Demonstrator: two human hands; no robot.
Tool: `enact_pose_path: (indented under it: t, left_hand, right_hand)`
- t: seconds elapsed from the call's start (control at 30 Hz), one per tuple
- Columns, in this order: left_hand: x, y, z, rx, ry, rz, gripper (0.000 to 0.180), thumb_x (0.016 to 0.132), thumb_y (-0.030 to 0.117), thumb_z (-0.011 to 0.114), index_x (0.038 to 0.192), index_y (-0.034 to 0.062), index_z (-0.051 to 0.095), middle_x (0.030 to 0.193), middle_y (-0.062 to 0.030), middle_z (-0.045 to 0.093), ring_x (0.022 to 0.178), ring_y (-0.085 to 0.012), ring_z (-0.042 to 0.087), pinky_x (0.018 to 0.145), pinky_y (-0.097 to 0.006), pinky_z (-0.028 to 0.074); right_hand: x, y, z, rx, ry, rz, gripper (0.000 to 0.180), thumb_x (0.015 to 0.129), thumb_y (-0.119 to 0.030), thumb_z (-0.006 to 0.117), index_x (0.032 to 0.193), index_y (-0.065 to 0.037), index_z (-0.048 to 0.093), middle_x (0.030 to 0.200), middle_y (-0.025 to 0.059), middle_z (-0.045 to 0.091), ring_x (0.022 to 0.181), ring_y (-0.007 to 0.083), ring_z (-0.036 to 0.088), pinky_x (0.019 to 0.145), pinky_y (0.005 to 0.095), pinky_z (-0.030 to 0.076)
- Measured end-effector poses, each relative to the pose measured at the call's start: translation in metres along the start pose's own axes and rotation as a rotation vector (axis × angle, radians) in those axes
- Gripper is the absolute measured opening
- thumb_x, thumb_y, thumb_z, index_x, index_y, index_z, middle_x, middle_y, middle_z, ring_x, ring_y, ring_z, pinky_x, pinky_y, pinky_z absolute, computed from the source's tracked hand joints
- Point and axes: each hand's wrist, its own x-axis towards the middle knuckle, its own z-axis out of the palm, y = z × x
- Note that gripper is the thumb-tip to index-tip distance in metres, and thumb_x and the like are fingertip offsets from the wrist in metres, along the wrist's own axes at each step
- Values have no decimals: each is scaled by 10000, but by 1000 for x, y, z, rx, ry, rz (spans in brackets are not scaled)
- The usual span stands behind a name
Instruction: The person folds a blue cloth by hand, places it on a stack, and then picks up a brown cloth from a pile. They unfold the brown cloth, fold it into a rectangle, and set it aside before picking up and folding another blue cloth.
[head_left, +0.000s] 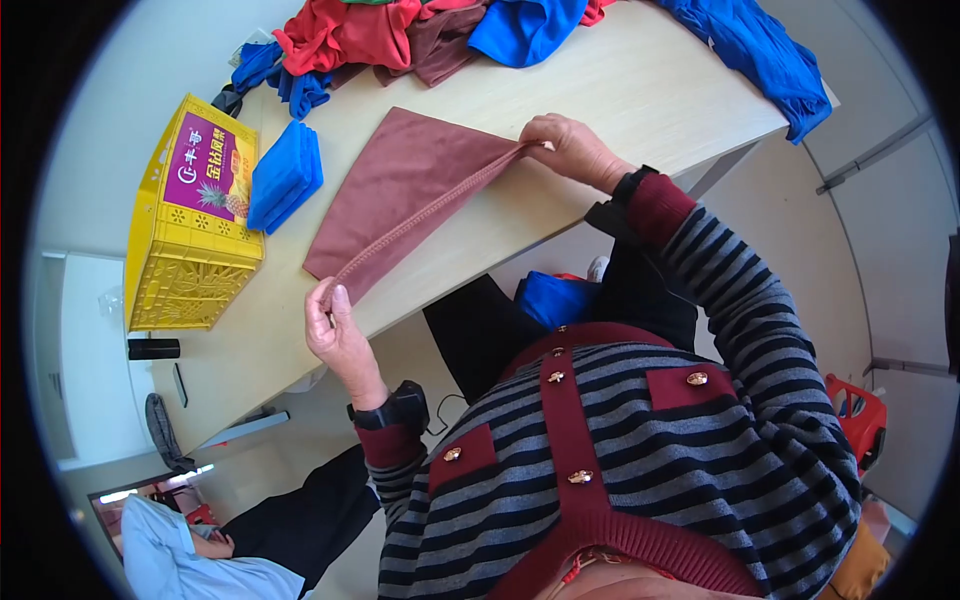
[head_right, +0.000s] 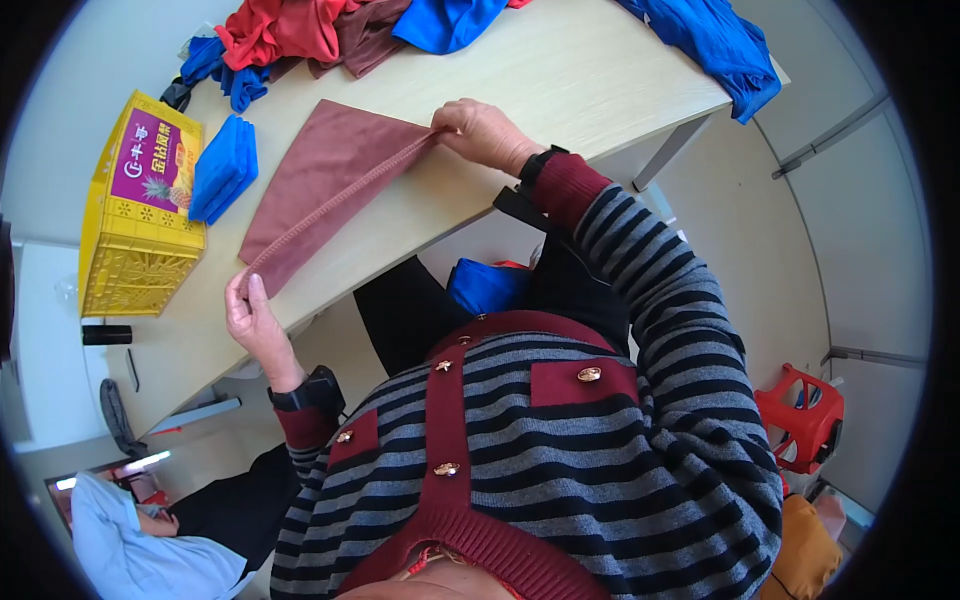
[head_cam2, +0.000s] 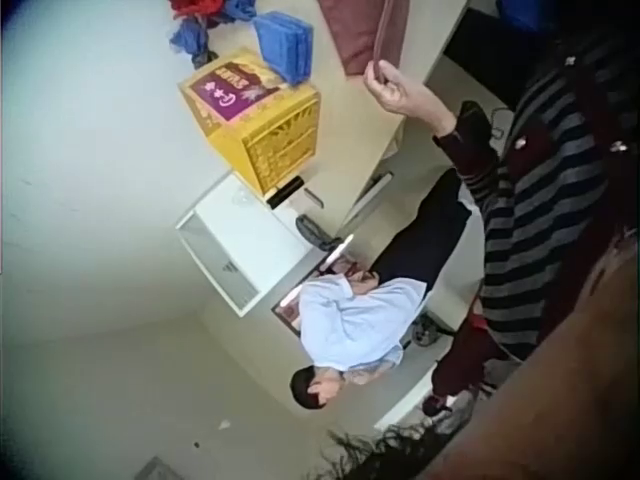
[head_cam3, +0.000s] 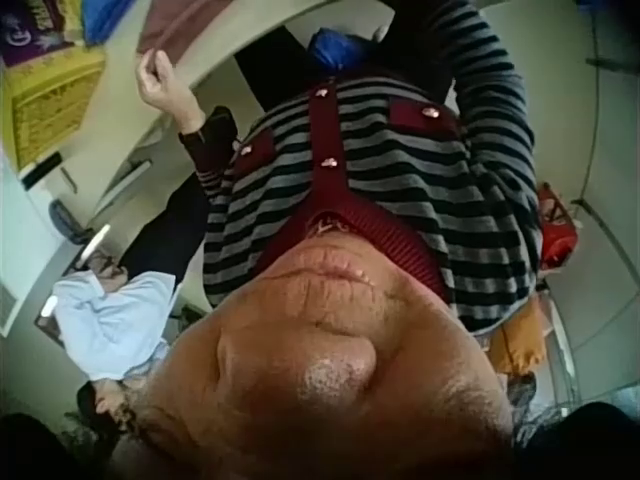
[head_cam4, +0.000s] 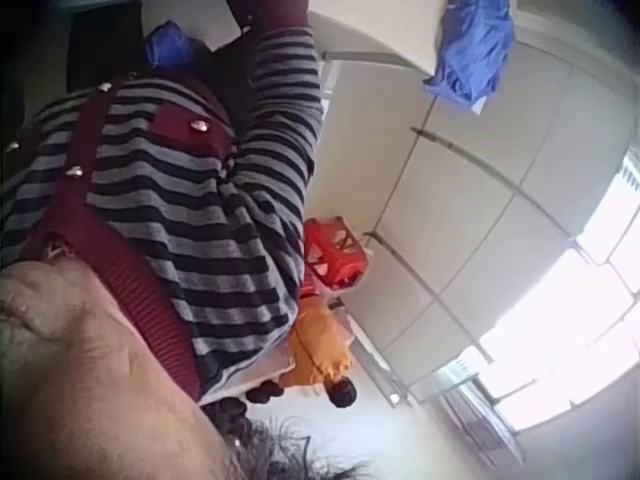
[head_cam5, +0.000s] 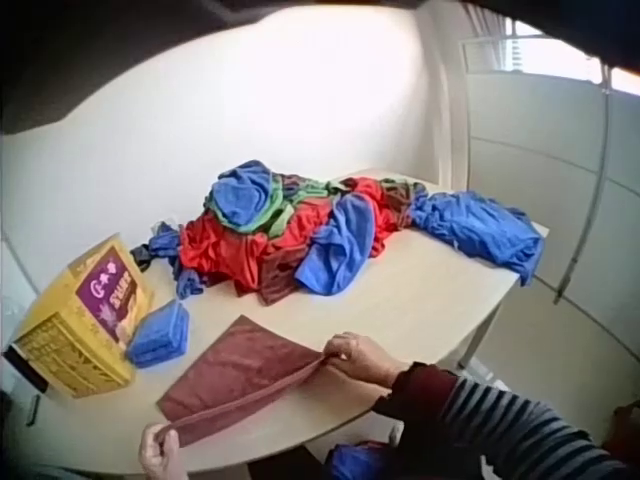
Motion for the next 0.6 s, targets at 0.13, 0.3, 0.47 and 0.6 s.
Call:
enact_pose_path:
  t: [0.13, 0.3, 0.47, 0.6]
  left_hand:
    - [22, 11, -14, -42, 65, -20, 135, 1002, 101, 611, 1050, -23, 637, 975, -16, 639, 899, -78, 562, 843, -234, 454]
    - [53, 42, -21, -177, 80, -17, 148, 1008, 109, 607, 1062, -25, 643, 972, -8, 642, 909, -65, 558, 854, -219, 440]
    - [82, 64, -22, -258, 40, 42, 165, 995, 118, 625, 1070, -27, 655, 984, -4, 652, 906, -54, 557, 845, -219, 447]
    - [127, 63, -17, -118, -54, 101, 189, 975, 137, 652, 1053, -34, 672, 962, 4, 664, 881, -46, 561, 814, -217, 457]
  right_hand:
    - [13, -30, -37, 266, -58, 136, 119, 936, -108, 662, 1023, -27, 667, 921, 86, 679, 873, 194, 655, 805, 316, 533]
    - [23, -57, -88, 294, 27, -10, 125, 972, -113, 641, 1052, -18, 654, 907, 43, 655, 864, 123, 618, 796, 273, 512]
    - [34, -74, -135, 259, 123, -104, 119, 976, -110, 636, 1046, -14, 645, 889, 24, 633, 860, 101, 595, 784, 246, 496]
    - [57, -66, -160, 102, 107, -78, 113, 975, -105, 634, 1040, -13, 642, 893, 18, 633, 838, 91, 585, 769, 240, 492]
